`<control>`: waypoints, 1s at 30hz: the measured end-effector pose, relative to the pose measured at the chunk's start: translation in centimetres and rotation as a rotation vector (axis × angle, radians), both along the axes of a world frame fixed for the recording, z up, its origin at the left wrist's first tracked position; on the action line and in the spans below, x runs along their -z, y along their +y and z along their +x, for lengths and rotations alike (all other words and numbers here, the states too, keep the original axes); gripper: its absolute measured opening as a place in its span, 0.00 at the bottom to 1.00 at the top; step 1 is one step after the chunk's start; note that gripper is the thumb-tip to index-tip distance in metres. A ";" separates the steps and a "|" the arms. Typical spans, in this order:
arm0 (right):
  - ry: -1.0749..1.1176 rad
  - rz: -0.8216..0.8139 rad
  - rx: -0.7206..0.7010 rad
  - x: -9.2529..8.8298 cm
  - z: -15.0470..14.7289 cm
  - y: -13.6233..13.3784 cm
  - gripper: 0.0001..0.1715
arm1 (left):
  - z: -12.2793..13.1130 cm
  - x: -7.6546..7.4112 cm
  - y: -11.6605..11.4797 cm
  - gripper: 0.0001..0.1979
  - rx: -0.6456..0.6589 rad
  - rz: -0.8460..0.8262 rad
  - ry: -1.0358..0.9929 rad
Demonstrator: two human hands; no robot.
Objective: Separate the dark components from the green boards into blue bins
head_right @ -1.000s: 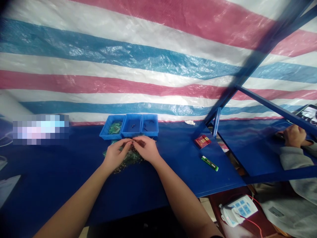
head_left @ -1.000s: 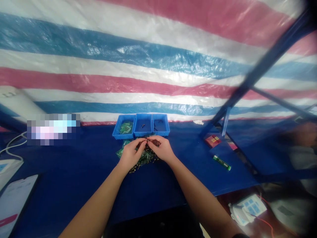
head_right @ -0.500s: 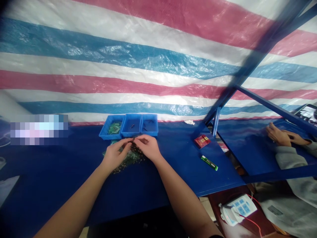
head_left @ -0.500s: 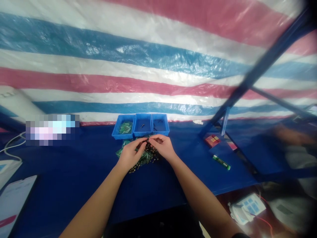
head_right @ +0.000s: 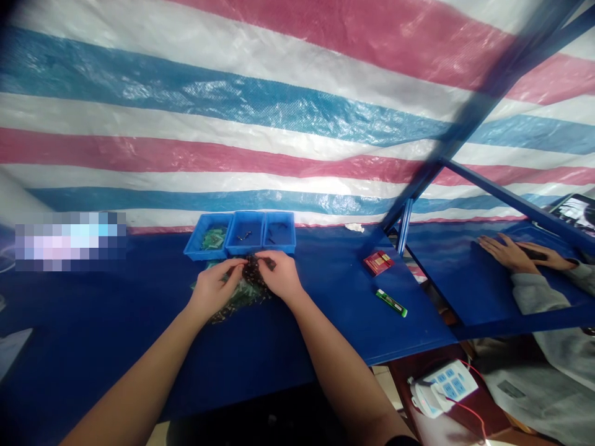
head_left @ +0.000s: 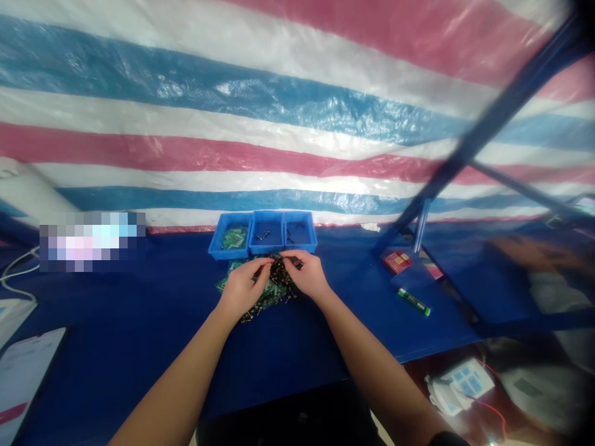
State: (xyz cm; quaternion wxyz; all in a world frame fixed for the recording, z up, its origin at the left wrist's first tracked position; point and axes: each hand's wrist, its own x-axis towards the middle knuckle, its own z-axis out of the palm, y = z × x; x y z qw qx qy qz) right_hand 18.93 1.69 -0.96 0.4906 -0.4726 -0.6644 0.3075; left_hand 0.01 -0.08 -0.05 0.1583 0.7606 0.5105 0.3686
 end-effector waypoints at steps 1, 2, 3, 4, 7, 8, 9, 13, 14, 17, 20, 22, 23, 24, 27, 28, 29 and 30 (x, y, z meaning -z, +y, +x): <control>-0.099 0.024 0.021 0.1 0.2 0.1 0.12 | 0.0 0.0 0.0 0.17 0.000 0.004 0.001; -0.191 0.035 0.032 0.1 0.4 0.2 0.11 | 0.0 -0.1 0.0 0.17 0.002 0.006 0.002; -0.274 0.035 0.035 0.2 0.5 0.3 0.11 | 0.0 -0.1 0.0 0.17 0.003 0.008 0.001; -0.345 0.028 0.037 0.2 0.6 0.4 0.10 | 0.0 -0.1 0.0 0.17 0.005 0.009 0.000; -0.502 0.012 0.036 0.5 0.5 0.4 0.11 | 0.0 0.1 0.1 0.18 -0.001 0.013 0.001; -0.538 0.016 0.031 0.6 0.4 0.3 0.13 | 0.0 0.1 0.1 0.18 -0.004 0.012 0.004; -0.568 0.022 0.029 0.8 0.3 0.3 0.16 | 0.0 0.1 0.1 0.18 -0.007 0.010 0.008; -0.648 0.032 0.028 1.3 -0.2 0.2 0.20 | 0.2 0.0 0.0 0.18 -0.003 -0.005 0.017; -0.656 0.036 0.030 1.3 -0.2 0.2 0.19 | 0.2 -0.1 0.0 0.19 -0.004 -0.005 0.014; -0.665 0.058 0.034 1.3 -0.2 0.3 0.15 | 0.3 -0.2 0.0 0.18 -0.009 0.003 0.006; -0.667 0.074 0.046 1.1 -0.1 0.3 0.10 | 0.3 -0.2 0.0 0.18 -0.006 0.009 0.009; -0.671 0.074 0.046 0.9 0.0 0.3 0.07 | 0.3 -0.2 0.0 0.17 -0.004 0.010 0.010; -0.667 0.077 0.046 0.9 0.0 0.3 0.07 | 0.3 -0.2 0.0 0.17 -0.003 0.008 0.010; -0.653 0.084 0.047 0.8 0.0 0.3 0.07 | 0.3 -0.2 0.0 0.17 -0.002 0.005 0.012; -0.502 0.114 0.029 0.5 0.0 0.2 0.07 | 0.2 0.0 0.1 0.17 0.001 0.000 0.010; -0.423 0.112 0.018 0.4 -0.1 0.2 0.07 | 0.2 0.1 0.1 0.17 0.002 0.003 0.007; -0.343 0.102 0.007 0.3 -0.1 0.1 0.07 | 0.2 0.2 0.2 0.16 0.005 0.006 0.003; -0.266 0.087 -0.001 0.1 -0.2 0.0 0.07 | 0.1 0.3 0.2 0.16 0.011 0.007 0.000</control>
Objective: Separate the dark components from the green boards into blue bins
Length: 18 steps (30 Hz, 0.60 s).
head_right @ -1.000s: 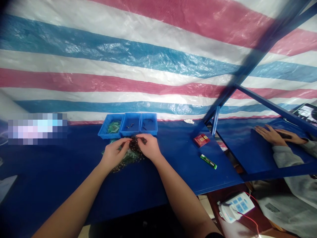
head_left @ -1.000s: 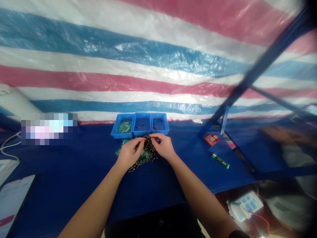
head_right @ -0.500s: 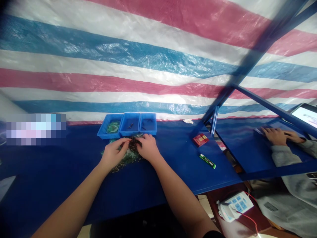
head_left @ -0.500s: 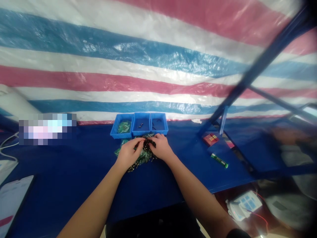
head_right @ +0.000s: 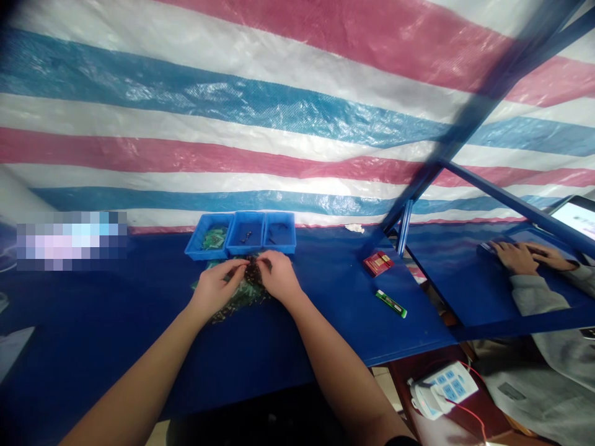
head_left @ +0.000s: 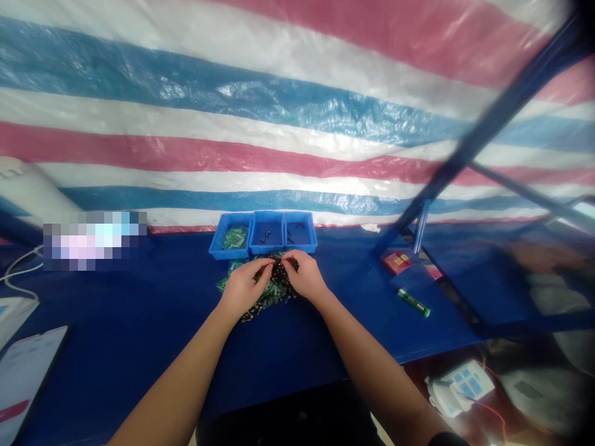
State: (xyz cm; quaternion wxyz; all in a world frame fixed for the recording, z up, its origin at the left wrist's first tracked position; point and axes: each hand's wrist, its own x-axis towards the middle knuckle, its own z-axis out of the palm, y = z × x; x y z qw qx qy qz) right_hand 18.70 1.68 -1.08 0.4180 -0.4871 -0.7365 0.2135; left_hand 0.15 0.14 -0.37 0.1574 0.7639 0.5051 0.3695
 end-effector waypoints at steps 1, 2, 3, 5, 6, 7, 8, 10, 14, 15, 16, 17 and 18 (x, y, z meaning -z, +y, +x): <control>0.071 -0.021 -0.005 -0.1 -0.1 -0.1 0.07 | 0.0 0.1 0.0 0.16 0.009 0.000 -0.001; 0.138 -0.042 -0.009 -0.3 -0.2 -0.2 0.07 | 0.0 0.2 0.1 0.16 0.019 0.001 -0.002; 0.200 -0.062 -0.015 -0.4 -0.3 -0.3 0.07 | 0.0 0.3 0.1 0.16 0.029 0.004 -0.004; 0.307 -0.101 -0.034 -0.7 -0.5 -0.5 0.07 | 0.0 0.4 0.1 0.16 0.045 0.014 -0.009; 0.348 -0.115 -0.045 -0.9 -0.6 -0.6 0.08 | 0.0 0.5 0.1 0.15 0.048 0.018 -0.011; 0.382 -0.124 -0.053 -1.0 -0.6 -0.7 0.08 | 0.0 0.5 0.1 0.15 0.047 0.021 -0.014; 0.412 -0.127 -0.056 -1.1 -0.7 -0.7 0.08 | 0.0 0.4 0.1 0.15 0.045 0.023 -0.014; 0.475 -0.141 -0.060 -1.1 -0.8 -0.8 0.08 | 0.1 0.3 0.0 0.15 0.038 0.020 -0.011; 0.547 -0.186 -0.048 -0.7 -0.9 -0.7 0.07 | 0.1 -0.1 -0.1 0.15 0.026 0.007 -0.006; 0.546 -0.195 -0.045 -0.5 -0.9 -0.7 0.07 | 0.2 -0.2 -0.2 0.15 0.022 0.008 -0.009; 0.545 -0.201 -0.040 -0.4 -1.0 -0.6 0.07 | 0.2 -0.3 -0.2 0.15 0.018 0.011 -0.013; 0.543 -0.210 -0.037 -0.2 -1.0 -0.5 0.08 | 0.2 -0.3 -0.2 0.15 0.015 0.012 -0.016; 0.543 -0.218 -0.034 -0.1 -1.0 -0.4 0.09 | 0.2 -0.3 -0.2 0.15 0.016 0.008 -0.016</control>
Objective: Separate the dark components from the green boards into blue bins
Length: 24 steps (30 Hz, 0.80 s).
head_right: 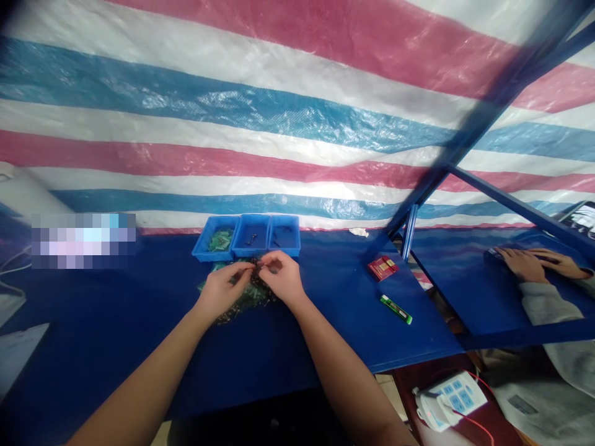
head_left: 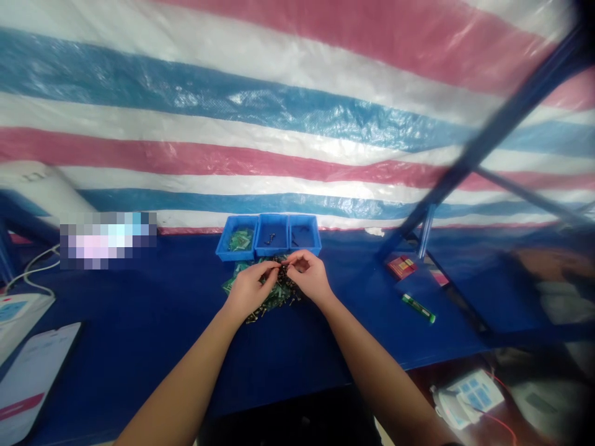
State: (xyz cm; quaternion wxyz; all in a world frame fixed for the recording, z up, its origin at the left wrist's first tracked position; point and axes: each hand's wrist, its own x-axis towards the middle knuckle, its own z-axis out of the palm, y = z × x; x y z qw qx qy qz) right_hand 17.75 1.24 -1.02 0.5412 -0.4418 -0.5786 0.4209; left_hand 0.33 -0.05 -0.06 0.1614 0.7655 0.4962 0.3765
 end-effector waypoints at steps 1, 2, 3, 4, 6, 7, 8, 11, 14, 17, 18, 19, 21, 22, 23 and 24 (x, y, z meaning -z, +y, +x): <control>0.000 -0.008 0.000 0.1 0.0 0.1 0.10 | 0.0 0.0 0.0 0.14 0.005 -0.007 0.002; 0.001 -0.013 0.000 0.2 0.0 0.1 0.11 | 0.0 0.0 0.0 0.14 0.010 -0.016 0.005; 0.003 -0.015 -0.001 0.3 0.0 0.2 0.12 | 0.0 0.1 0.0 0.14 0.016 -0.023 0.007; 0.003 -0.015 -0.002 0.3 0.0 0.2 0.12 | 0.0 0.1 0.0 0.14 0.022 -0.026 0.006; 0.003 -0.015 -0.008 0.4 0.0 0.2 0.13 | -0.1 0.2 0.0 0.14 0.039 -0.019 -0.004; 0.001 -0.014 -0.009 0.4 0.1 0.2 0.13 | -0.1 0.2 0.0 0.14 0.053 -0.014 -0.009; -0.004 -0.010 -0.007 0.4 0.1 0.2 0.13 | -0.1 0.3 0.0 0.14 0.067 -0.009 -0.011; -0.032 0.021 0.012 0.3 0.1 0.1 0.12 | -0.1 0.3 0.1 0.14 0.085 -0.001 -0.001; -0.076 0.068 0.029 0.3 0.1 0.1 0.09 | -0.1 0.2 0.1 0.13 0.069 -0.005 0.007; -0.145 0.145 0.051 0.5 0.1 0.1 0.07 | -0.2 0.2 0.0 0.14 0.034 -0.011 0.002; -0.176 0.172 0.051 0.6 0.1 0.2 0.07 | -0.2 0.2 0.0 0.14 0.033 -0.020 0.004; -0.202 0.190 0.048 0.7 0.2 0.2 0.08 | -0.2 0.2 0.0 0.14 0.036 -0.028 0.006; -0.224 0.212 0.059 0.9 0.2 0.3 0.11 | -0.2 0.4 0.1 0.14 0.034 -0.028 0.002; -0.232 0.228 0.057 1.0 0.2 0.4 0.13 | -0.3 0.5 0.1 0.14 0.039 -0.027 -0.003; -0.244 0.247 0.044 1.0 0.2 0.4 0.14 | -0.3 0.6 0.1 0.14 0.042 -0.028 -0.009; -0.259 0.259 0.027 1.1 0.2 0.5 0.14 | -0.3 0.7 0.2 0.14 0.039 -0.023 -0.017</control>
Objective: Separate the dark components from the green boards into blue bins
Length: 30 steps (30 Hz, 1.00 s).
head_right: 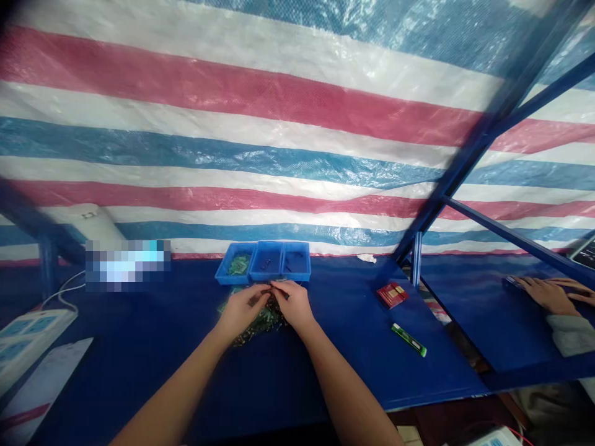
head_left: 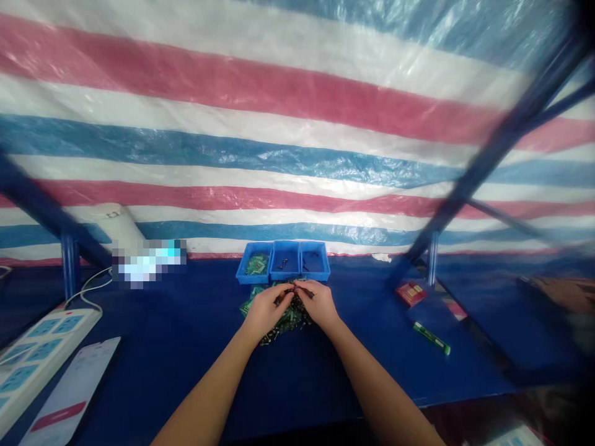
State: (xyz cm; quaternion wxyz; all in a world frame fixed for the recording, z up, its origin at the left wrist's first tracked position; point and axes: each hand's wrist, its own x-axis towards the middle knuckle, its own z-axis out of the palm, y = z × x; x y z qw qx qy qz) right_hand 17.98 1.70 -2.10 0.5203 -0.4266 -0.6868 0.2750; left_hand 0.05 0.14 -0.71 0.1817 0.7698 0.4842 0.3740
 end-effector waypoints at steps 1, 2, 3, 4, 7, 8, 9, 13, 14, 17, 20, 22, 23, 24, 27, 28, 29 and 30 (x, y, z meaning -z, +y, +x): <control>-0.018 0.005 -0.017 0.0 0.0 0.0 0.15 | 0.0 0.1 0.0 0.14 0.000 -0.002 0.000; -0.033 0.002 -0.034 0.1 0.0 0.0 0.15 | 0.0 0.1 0.1 0.14 -0.002 -0.004 0.003; -0.042 -0.008 -0.043 0.1 -0.1 0.0 0.16 | 0.0 0.2 0.1 0.13 -0.013 0.006 0.003; -0.045 -0.027 -0.057 0.2 -0.1 0.0 0.18 | 0.0 0.2 0.1 0.13 -0.018 0.013 0.005; -0.018 -0.108 -0.068 0.4 -0.2 0.0 0.23 | 0.0 0.3 0.2 0.13 -0.001 0.013 0.026; -0.017 -0.122 -0.073 0.4 -0.2 0.0 0.24 | 0.0 0.3 0.2 0.13 0.007 0.021 0.024; -0.019 -0.125 -0.076 0.5 -0.1 0.0 0.24 | 0.0 0.3 0.1 0.12 0.012 0.034 0.022; -0.092 -0.092 -0.072 0.5 0.3 0.0 0.20 | 0.1 0.0 0.0 0.12 0.026 0.088 0.048; -0.120 -0.085 -0.065 0.5 0.3 0.0 0.21 | 0.1 0.0 0.0 0.11 0.039 0.096 0.059; -0.179 -0.065 -0.062 0.5 0.4 0.1 0.23 | 0.1 -0.1 0.1 0.10 0.061 0.111 0.092; -0.181 -0.036 -0.073 0.6 0.2 0.1 0.23 | 0.0 0.1 0.2 0.09 0.021 0.099 0.122; -0.166 -0.021 -0.068 0.7 0.1 0.1 0.22 | 0.0 0.2 0.3 0.08 -0.001 0.089 0.143; -0.159 -0.019 -0.064 0.7 0.1 0.1 0.22 | 0.0 0.2 0.3 0.09 -0.004 0.088 0.150; -0.151 -0.019 -0.059 0.7 0.1 0.1 0.22 | 0.0 0.2 0.3 0.09 -0.006 0.091 0.153; -0.125 -0.022 -0.045 0.5 0.2 0.0 0.20 | 0.0 0.1 0.3 0.09 -0.016 0.104 0.160; -0.110 -0.025 -0.039 0.4 0.1 -0.1 0.19 | 0.0 0.0 0.2 0.09 -0.020 0.099 0.164; -0.092 -0.029 -0.034 0.3 0.1 -0.2 0.18 | 0.1 0.0 0.2 0.09 -0.022 0.087 0.167; -0.072 -0.034 -0.032 0.2 0.1 -0.3 0.17 | 0.1 -0.1 0.2 0.09 -0.024 0.072 0.166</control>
